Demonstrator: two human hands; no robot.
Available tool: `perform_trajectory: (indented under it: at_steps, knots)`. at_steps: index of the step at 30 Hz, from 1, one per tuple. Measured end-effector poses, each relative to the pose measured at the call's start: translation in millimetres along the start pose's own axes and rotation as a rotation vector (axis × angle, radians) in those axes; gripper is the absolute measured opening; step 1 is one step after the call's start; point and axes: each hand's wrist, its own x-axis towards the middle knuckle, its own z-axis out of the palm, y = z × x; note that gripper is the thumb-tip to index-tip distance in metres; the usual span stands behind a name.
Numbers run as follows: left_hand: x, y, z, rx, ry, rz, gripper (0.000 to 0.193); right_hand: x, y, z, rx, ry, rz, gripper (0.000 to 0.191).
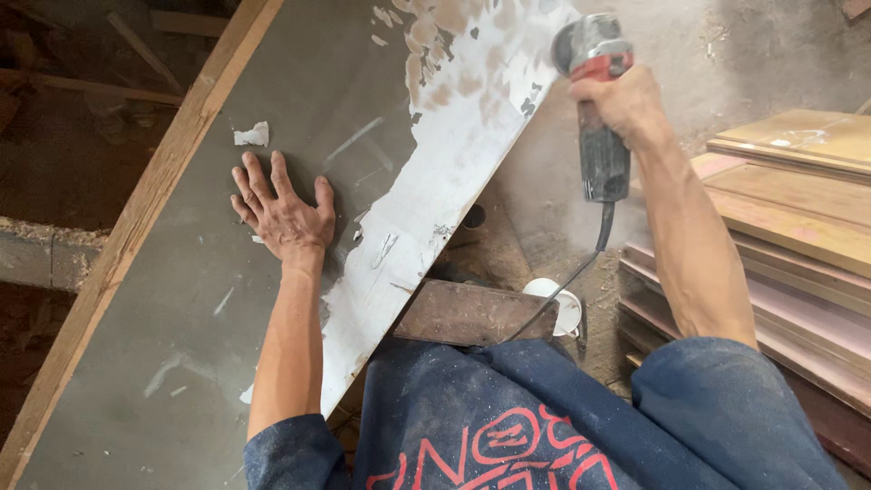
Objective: The person uses an angle grinder to remove a white surface layer from a large flat board. The operator holds the board with the left hand and moves the grinder along the surface, generating dust as the material is stripped away.
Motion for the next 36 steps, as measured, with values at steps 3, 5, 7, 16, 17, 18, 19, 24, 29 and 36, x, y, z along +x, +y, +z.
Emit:
perform_trajectory:
  at_steps: [3, 5, 7, 16, 17, 18, 19, 24, 29, 36]
  knots:
    - [1, 2, -2, 0.004, -0.001, 0.003, 0.074, 1, 3, -2, 0.056, -0.012, -0.102, 0.034]
    - [1, 3, -3, -0.002, -0.003, -0.001, 0.073, -4, 0, 4, 0.026, -0.092, -0.079, 0.034]
    - [2, 3, -4, -0.005, -0.005, -0.003, 0.073, -13, -6, 18, -0.049, -0.136, -0.104, 0.036]
    - [-3, -11, -4, -0.016, 0.001, 0.061, 0.076, -15, -89, 96, -0.149, -0.144, -0.287, 0.039]
    - [-12, -15, -5, -0.024, -0.021, 0.066, 0.077, -12, -95, 101, -0.144, -0.133, -0.306, 0.04]
    - [-21, -20, -8, -0.033, -0.041, 0.069, 0.078, -7, -101, 106, -0.139, -0.123, -0.327, 0.041]
    - [-32, -27, -11, -0.029, -0.038, 0.057, 0.078, -3, -104, 112, -0.132, -0.118, -0.333, 0.039]
    - [-77, -56, -20, -0.008, -0.022, -0.005, 0.08, 14, -109, 141, 0.03, -0.196, -0.36, 0.028]
    - [-80, -57, -22, -0.001, -0.047, -0.074, 0.082, 30, -121, 130, 0.25, -0.137, -0.273, 0.027]
    - [-42, -41, -20, -0.009, -0.048, -0.068, 0.087, 12, -121, 135, -0.031, -0.194, -0.405, 0.035]
